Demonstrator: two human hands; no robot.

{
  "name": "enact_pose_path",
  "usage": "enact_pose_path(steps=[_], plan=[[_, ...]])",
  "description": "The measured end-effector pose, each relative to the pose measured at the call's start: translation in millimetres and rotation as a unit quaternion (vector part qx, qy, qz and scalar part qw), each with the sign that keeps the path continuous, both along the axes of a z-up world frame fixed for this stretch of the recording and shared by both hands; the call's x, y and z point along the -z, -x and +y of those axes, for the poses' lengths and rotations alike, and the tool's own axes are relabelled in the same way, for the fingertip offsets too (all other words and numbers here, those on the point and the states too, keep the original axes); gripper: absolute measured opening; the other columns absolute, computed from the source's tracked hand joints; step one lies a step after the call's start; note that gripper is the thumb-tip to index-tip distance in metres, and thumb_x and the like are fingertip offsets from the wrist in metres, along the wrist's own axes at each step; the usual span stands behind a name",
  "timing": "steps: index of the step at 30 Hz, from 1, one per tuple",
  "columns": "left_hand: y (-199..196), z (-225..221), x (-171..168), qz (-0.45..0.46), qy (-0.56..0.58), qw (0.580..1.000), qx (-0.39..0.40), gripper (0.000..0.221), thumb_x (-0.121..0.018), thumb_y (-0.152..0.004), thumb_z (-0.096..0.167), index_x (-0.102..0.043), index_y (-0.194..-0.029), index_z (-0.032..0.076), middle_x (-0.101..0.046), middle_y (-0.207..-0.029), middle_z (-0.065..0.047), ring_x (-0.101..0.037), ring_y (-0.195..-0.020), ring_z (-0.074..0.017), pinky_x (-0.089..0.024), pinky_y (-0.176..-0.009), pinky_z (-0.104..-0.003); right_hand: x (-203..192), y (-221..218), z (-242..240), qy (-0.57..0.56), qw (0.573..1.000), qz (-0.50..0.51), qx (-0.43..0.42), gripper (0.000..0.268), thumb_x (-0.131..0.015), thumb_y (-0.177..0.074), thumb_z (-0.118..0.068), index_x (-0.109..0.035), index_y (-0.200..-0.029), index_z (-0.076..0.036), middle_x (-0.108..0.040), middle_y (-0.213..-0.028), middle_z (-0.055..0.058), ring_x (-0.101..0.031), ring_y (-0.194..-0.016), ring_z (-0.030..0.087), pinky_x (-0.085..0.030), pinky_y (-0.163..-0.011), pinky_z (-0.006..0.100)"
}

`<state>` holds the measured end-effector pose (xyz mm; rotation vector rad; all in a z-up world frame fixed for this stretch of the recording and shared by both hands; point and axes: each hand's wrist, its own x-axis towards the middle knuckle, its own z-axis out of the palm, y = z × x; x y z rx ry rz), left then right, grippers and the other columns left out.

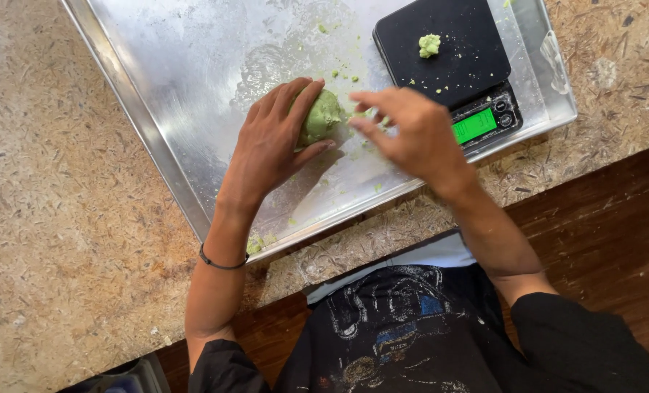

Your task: Kneading a small ball of green dough on a metal tray and portioning it using a digital scale.

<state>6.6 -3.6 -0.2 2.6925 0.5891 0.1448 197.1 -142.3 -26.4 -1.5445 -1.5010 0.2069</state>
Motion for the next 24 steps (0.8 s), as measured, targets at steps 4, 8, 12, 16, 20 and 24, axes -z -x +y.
enact_pose_path(steps=[4, 8, 12, 16, 20, 24], plan=[[1.5, 0.3, -1.9, 0.004, -0.008, 1.000, 0.002, 0.082, -0.084, -0.085, 0.036, -0.043, -0.153, 0.014, -0.052, -0.144, -0.011, -0.051, -0.132, -0.0391, -0.045, -0.106, -0.056, 11.1, 32.0, 0.3, 0.056, 0.996, -0.067, 0.037, 0.021, -0.074, -0.101, -0.024, -0.077, -0.114, -0.007, -0.076, -0.088, 0.008, -0.072, -0.076, 0.023, -0.058, -0.063, 0.033], [0.8, 0.8, 2.3, -0.002, -0.021, 1.000, 0.004, 0.082, -0.084, -0.086, 0.035, -0.042, -0.154, 0.014, -0.052, -0.144, -0.011, -0.052, -0.132, -0.0390, -0.045, -0.104, -0.055, 18.4, 35.9, 3.6, 0.065, 0.991, -0.088, 0.073, 0.013, -0.074, -0.102, -0.022, -0.077, -0.107, -0.011, -0.073, -0.080, 0.002, -0.071, -0.075, 0.019, -0.057, -0.061, 0.029], [0.8, 1.9, 5.2, -0.004, -0.027, 1.000, 0.006, 0.083, -0.084, -0.086, 0.034, -0.042, -0.154, 0.014, -0.052, -0.144, -0.011, -0.052, -0.132, -0.0392, -0.045, -0.104, -0.053, 10.9, 34.2, 7.6, 0.071, 0.992, -0.075, 0.072, 0.014, -0.075, -0.101, -0.022, -0.078, -0.104, -0.009, -0.072, -0.077, 0.002, -0.070, -0.072, 0.018, -0.057, -0.061, 0.029], [0.4, 1.0, 4.4, -0.004, -0.023, 1.000, 0.006, 0.082, -0.084, -0.085, 0.032, -0.043, -0.154, 0.014, -0.053, -0.143, -0.013, -0.052, -0.131, -0.0405, -0.045, -0.103, -0.054, 19.6, 35.6, 10.8, 0.070, 0.988, -0.103, 0.089, 0.008, -0.074, -0.097, -0.021, -0.074, -0.098, -0.014, -0.066, -0.073, -0.005, -0.067, -0.071, 0.015, -0.057, -0.060, 0.029], [0.1, 0.5, 3.3, -0.004, -0.027, 1.000, 0.010, 0.082, -0.085, -0.084, 0.032, -0.044, -0.153, 0.014, -0.053, -0.142, -0.013, -0.052, -0.130, -0.0407, -0.045, -0.103, -0.054, 18.4, 37.9, 13.1, 0.071, 0.988, -0.095, 0.098, 0.009, -0.072, -0.094, -0.021, -0.070, -0.089, -0.014, -0.061, -0.069, -0.004, -0.065, -0.066, 0.017, -0.055, -0.056, 0.032], [0.6, -0.2, 3.4, -0.001, -0.027, 0.999, 0.017, 0.082, -0.085, -0.083, 0.032, -0.045, -0.153, 0.015, -0.053, -0.143, -0.012, -0.052, -0.131, -0.0403, -0.044, -0.105, -0.054, 15.3, 36.0, 11.6, 0.086, 0.988, -0.081, 0.095, 0.012, -0.069, -0.095, -0.023, -0.069, -0.088, -0.013, -0.060, -0.069, -0.004, -0.064, -0.065, 0.018, -0.055, -0.055, 0.034]])
